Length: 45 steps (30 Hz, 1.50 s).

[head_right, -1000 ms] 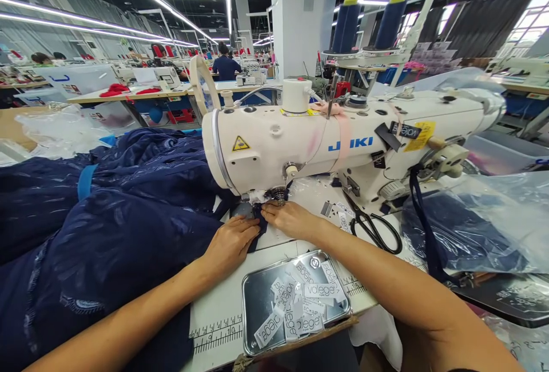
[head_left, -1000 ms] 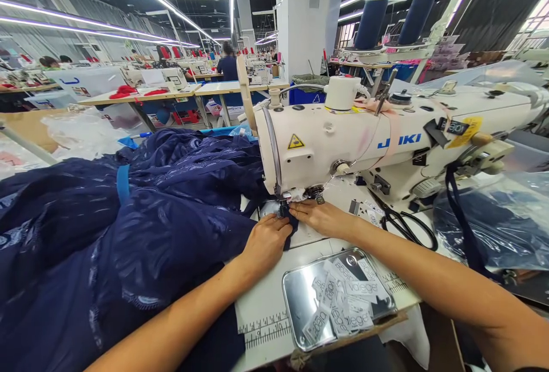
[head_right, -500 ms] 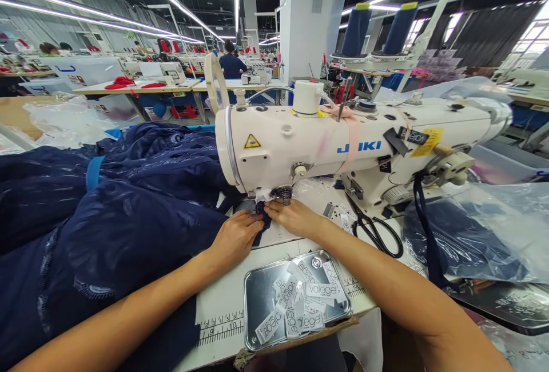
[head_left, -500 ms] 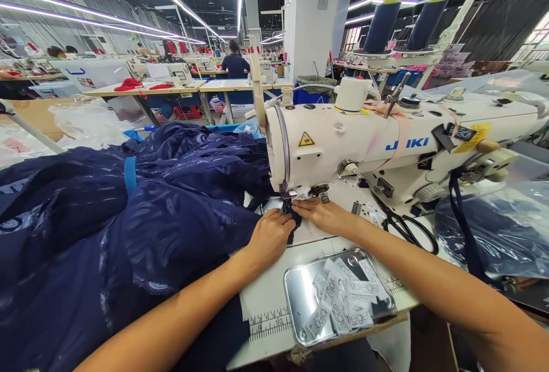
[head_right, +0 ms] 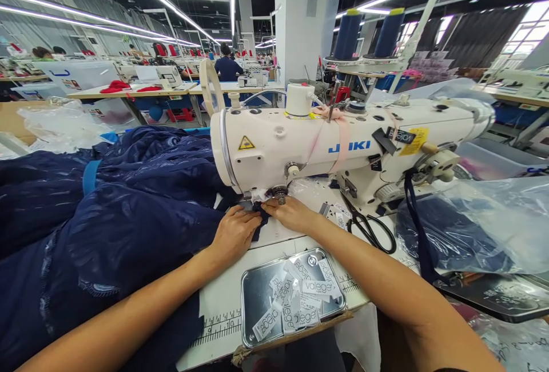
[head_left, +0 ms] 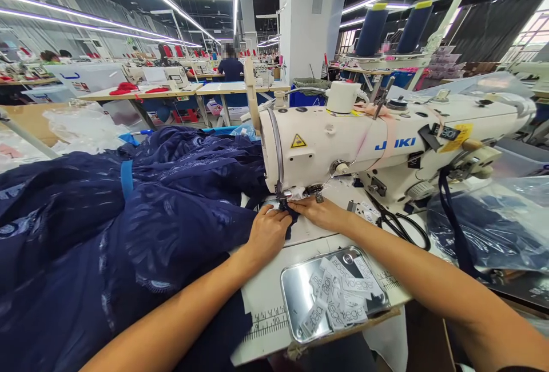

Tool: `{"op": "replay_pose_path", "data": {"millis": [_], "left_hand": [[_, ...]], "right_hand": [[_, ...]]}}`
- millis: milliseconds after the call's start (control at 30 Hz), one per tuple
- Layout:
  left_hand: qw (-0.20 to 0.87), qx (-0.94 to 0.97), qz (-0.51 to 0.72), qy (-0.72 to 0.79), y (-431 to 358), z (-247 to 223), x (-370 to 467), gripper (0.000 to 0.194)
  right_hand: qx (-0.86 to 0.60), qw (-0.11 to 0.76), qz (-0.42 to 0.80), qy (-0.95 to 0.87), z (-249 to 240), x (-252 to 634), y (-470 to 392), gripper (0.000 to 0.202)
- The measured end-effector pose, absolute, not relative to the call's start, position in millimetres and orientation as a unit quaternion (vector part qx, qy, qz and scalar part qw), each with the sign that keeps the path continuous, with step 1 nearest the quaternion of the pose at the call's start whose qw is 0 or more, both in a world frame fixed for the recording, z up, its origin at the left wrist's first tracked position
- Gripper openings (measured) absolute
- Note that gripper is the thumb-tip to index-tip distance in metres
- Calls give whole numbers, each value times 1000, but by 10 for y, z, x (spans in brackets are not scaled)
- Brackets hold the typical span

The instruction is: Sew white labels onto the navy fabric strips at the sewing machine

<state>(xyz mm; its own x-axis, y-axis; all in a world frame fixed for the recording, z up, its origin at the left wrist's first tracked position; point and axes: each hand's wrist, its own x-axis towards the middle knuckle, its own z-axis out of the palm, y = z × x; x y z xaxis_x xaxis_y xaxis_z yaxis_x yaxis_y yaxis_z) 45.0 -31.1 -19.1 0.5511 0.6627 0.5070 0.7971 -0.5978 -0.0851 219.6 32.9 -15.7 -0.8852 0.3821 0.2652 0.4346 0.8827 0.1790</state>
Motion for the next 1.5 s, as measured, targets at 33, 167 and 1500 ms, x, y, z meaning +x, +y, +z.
{"op": "replay_pose_path", "data": {"millis": [33, 167, 1500], "left_hand": [[156, -865, -223, -422, -314, -186, 455, 20], [154, -859, -233, -430, -402, -145, 484, 18], [89, -902, -151, -395, -385, -60, 138, 35]], "right_hand": [[-214, 111, -118, -963, -160, 2194, 333, 34], [-219, 110, -129, -961, -136, 2180, 328, 34], [-178, 232, -60, -954, -149, 2199, 79, 25]]}}
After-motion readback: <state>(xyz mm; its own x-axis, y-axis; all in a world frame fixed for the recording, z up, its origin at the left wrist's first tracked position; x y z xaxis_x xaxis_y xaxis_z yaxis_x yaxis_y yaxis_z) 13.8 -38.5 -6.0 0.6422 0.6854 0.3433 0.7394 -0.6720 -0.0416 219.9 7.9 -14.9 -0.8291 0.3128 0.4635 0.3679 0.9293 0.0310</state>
